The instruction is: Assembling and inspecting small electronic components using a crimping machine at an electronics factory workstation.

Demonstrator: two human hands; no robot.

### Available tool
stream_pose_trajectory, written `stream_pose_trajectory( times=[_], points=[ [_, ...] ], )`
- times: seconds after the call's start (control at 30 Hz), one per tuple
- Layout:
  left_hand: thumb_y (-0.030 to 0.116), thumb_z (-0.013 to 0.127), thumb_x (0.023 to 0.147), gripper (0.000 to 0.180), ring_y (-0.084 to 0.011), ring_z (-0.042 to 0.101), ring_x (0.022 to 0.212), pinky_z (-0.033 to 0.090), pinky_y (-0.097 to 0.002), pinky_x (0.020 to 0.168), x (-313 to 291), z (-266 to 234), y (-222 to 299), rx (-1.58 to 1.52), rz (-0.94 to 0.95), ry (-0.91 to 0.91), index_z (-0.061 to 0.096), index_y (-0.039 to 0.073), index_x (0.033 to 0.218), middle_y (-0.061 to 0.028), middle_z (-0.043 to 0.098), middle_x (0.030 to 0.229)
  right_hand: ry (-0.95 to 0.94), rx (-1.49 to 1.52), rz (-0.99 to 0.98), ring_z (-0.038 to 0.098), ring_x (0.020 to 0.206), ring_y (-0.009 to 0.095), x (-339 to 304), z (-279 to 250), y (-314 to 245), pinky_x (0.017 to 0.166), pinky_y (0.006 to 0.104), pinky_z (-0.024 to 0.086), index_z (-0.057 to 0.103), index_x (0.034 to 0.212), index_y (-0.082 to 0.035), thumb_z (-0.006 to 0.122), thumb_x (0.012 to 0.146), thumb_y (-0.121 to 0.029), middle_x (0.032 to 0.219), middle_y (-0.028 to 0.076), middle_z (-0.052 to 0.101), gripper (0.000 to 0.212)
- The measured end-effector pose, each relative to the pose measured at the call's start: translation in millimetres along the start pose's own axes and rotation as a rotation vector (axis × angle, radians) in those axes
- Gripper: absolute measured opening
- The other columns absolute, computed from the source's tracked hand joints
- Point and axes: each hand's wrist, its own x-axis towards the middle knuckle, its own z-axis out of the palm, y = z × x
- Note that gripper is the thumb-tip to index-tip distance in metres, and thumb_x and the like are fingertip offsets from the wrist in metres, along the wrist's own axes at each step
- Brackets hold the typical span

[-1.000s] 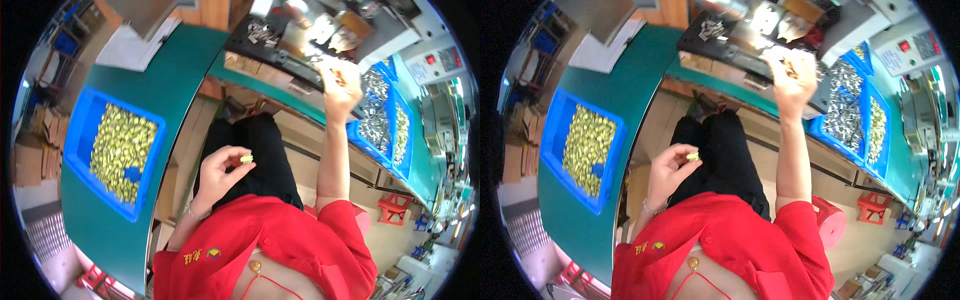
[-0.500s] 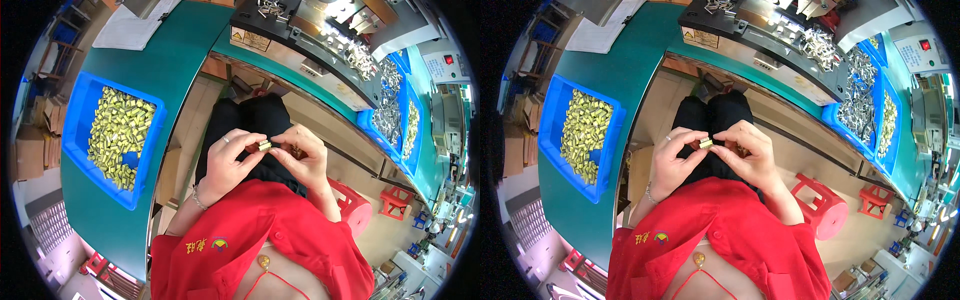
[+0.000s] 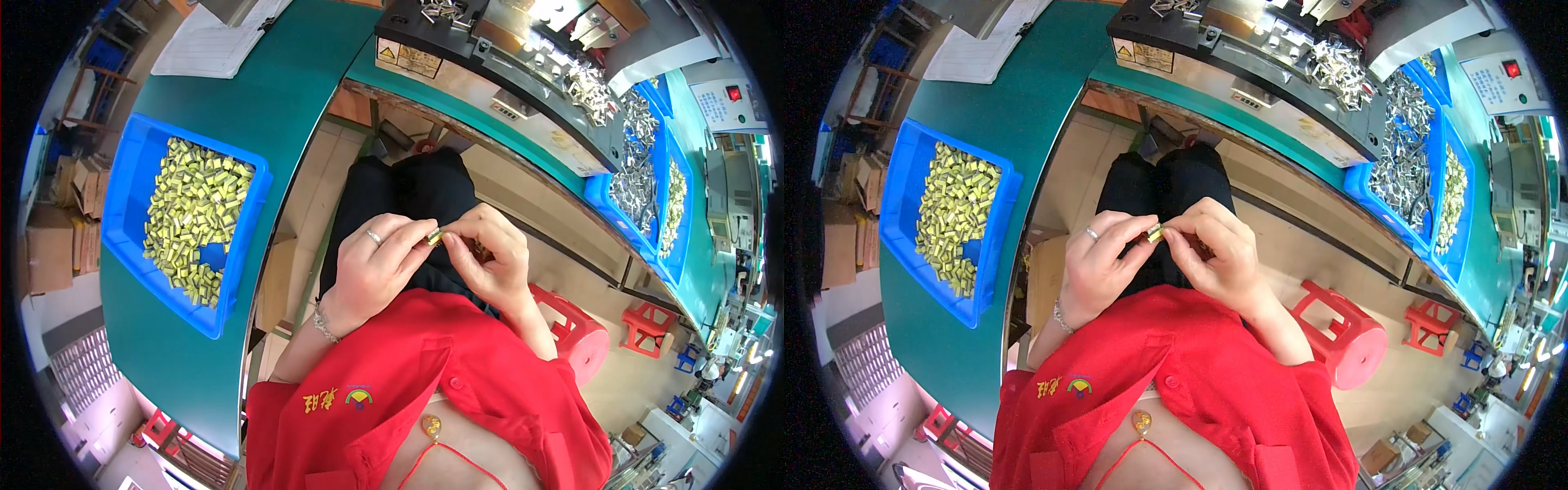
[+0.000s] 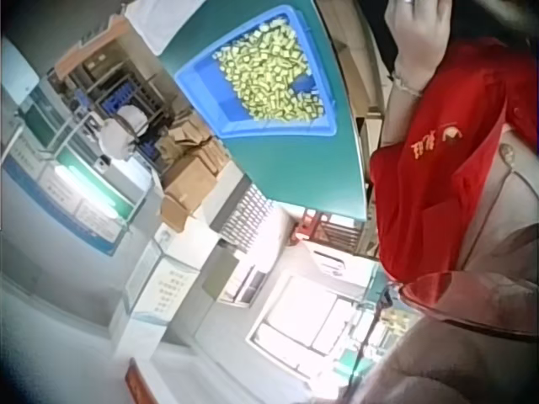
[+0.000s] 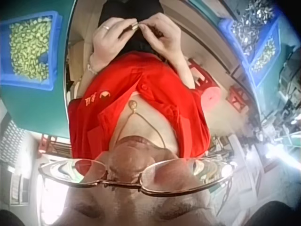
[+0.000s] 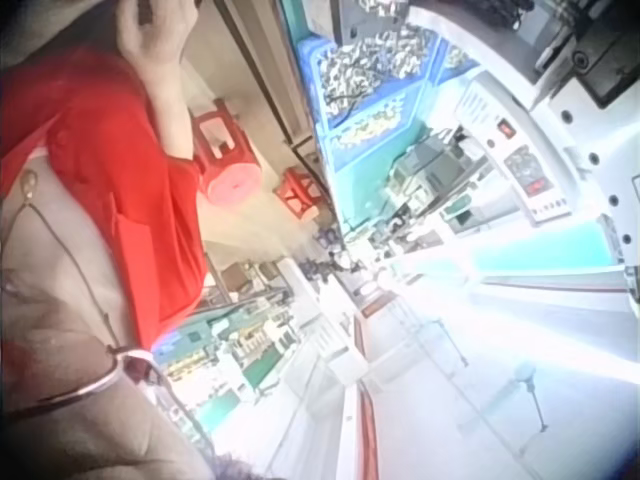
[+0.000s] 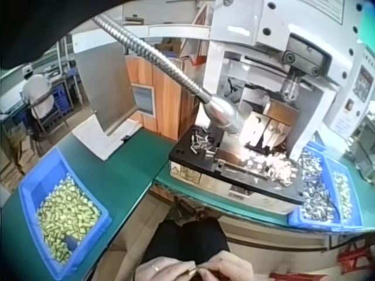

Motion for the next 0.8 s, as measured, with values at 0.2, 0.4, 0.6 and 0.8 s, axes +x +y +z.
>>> stream_pose_trajectory(
  times=[0.2,0.4,0.6,0.8],
  points=[
    [-0.003,0.074,0.071,0.028,-0.0183,0.063,0.067,0.052,-0.0273,0.058,-2,1,-1,-0.062,-0.070,-0.016,0.066,0.003,0.097,-0.0064,0.062,0.081,-0.025,0.020,0.028,0.051,0.055,0.013,-1,2,5,0.049,0.0250,0.039,0.064,0.085,0.001,0.066,0.079,0.004,0.074,0.008,0.058,0.008],
    [-0.004,0.073,0.075,0.021,-0.0090,0.065,0.071,0.052,-0.0207,0.062,-2,3,-5,-0.454,-0.379,-0.015,0.067,0.000,0.095,-0.0051,0.065,0.084,-0.082,0.206,0.094,0.051,0.064,0.012,1,-8,13,0.055,0.0249,0.038,0.067,0.097,0.001,0.074,0.077,-0.004,0.074,0.004,0.057,0.021],
    [-0.004,0.073,0.077,0.034,-0.0098,0.067,0.076,0.054,-0.0219,0.067,-9,4,-3,-0.742,-0.582,-0.059,0.061,0.000,0.108,-0.0075,0.067,0.085,-0.148,0.322,0.157,0.051,0.065,0.010,-2,-8,18,0.057,0.0235,0.039,0.067,0.102,0.001,0.078,0.075,-0.009,0.078,0.004,0.058,0.031],
    [-0.001,0.072,0.079,0.032,-0.0124,0.068,0.078,0.055,-0.0233,0.068,-9,-2,-3,-0.696,-0.452,-0.158,0.060,0.000,0.108,-0.0091,0.070,0.087,-0.297,0.475,0.272,0.051,0.067,0.007,-2,-17,19,0.058,0.0220,0.040,0.068,0.100,0.001,0.076,0.079,-0.008,0.079,0.004,0.059,0.024]
  ],
)
